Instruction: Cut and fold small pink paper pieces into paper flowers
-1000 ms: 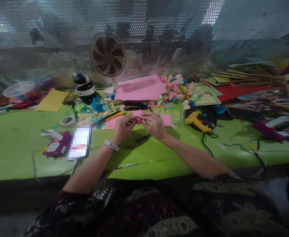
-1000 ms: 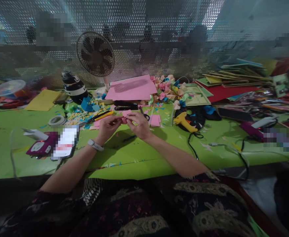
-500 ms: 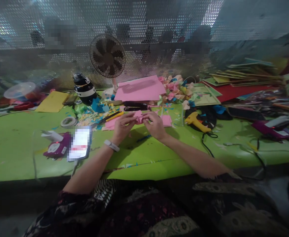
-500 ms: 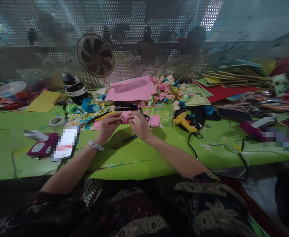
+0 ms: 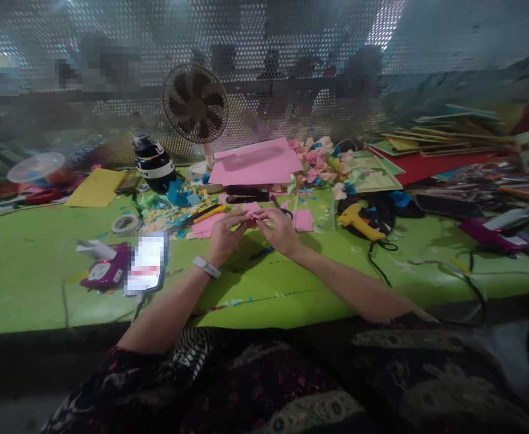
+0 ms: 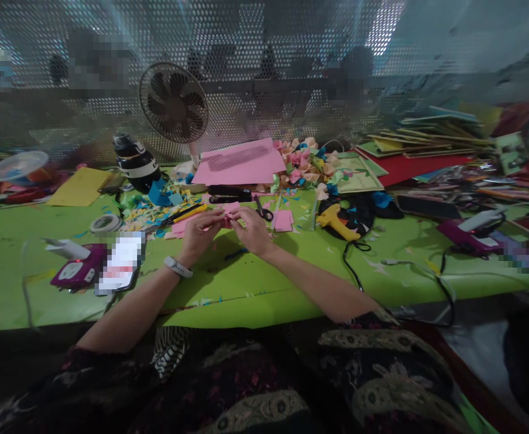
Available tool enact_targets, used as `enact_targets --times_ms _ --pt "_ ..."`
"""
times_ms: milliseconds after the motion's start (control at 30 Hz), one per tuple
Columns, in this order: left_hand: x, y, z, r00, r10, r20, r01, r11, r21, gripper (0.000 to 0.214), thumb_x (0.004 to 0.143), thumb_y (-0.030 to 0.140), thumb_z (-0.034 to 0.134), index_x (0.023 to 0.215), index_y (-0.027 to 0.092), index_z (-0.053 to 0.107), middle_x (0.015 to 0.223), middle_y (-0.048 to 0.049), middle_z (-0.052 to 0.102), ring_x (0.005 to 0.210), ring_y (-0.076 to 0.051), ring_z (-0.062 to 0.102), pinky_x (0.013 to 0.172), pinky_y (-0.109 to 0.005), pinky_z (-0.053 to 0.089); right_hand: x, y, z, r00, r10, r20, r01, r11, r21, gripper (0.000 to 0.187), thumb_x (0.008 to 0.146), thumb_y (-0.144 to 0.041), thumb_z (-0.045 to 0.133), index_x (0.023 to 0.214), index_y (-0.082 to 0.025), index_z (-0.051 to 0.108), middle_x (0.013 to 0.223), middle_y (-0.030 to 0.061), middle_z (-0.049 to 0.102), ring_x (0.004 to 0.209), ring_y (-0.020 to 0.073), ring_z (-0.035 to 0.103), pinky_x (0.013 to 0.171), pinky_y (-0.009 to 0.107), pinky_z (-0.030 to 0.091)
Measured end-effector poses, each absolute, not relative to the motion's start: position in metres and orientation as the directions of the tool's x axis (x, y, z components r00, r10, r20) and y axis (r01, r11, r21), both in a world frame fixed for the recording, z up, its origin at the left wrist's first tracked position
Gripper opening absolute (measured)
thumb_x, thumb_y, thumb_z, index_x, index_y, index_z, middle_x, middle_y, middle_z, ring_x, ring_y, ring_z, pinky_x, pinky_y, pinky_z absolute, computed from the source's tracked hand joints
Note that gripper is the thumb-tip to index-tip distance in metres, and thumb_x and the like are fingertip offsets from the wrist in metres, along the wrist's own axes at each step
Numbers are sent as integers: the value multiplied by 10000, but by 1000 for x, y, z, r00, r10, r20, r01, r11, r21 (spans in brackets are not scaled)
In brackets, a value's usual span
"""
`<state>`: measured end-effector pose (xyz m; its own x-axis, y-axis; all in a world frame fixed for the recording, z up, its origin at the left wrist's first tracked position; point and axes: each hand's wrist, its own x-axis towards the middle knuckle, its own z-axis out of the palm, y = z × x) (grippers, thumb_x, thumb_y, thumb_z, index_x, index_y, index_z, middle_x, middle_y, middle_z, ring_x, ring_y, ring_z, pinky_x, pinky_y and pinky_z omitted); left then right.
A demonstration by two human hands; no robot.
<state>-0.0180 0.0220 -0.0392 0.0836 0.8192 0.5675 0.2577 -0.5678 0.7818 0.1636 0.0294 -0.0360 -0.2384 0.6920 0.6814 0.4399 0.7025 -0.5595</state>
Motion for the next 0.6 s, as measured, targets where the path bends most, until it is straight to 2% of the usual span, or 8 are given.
enact_targets --times_ms 133,333,600 --pt "-17 21 -36 75 807 585 289 -580 762 103 843 301 721 887 236 788 1029 -95 763 1063 -243 694 1028 -495 531 164 32 -37 -275 703 656 433 700 -569 235 974 -399 543 868 -222 656 1040 98 719 1033 244 658 940 441 525" --pt "-16 19 -35 59 809 585 312 -571 759 132 873 299 689 920 217 781 983 -95 766 947 -214 708 850 -398 611 165 34 -39 -328 715 618 446 694 -566 151 951 -298 559 914 -210 676 1034 90 722 1029 242 657 958 441 520" --pt "-16 22 -41 117 719 685 407 -664 628 170 893 310 663 924 196 786 1020 -114 757 952 -207 712 837 -377 618 164 31 -37 -335 685 646 419 723 -550 105 915 -227 556 883 -200 652 1024 107 723 1008 248 668 922 428 527"
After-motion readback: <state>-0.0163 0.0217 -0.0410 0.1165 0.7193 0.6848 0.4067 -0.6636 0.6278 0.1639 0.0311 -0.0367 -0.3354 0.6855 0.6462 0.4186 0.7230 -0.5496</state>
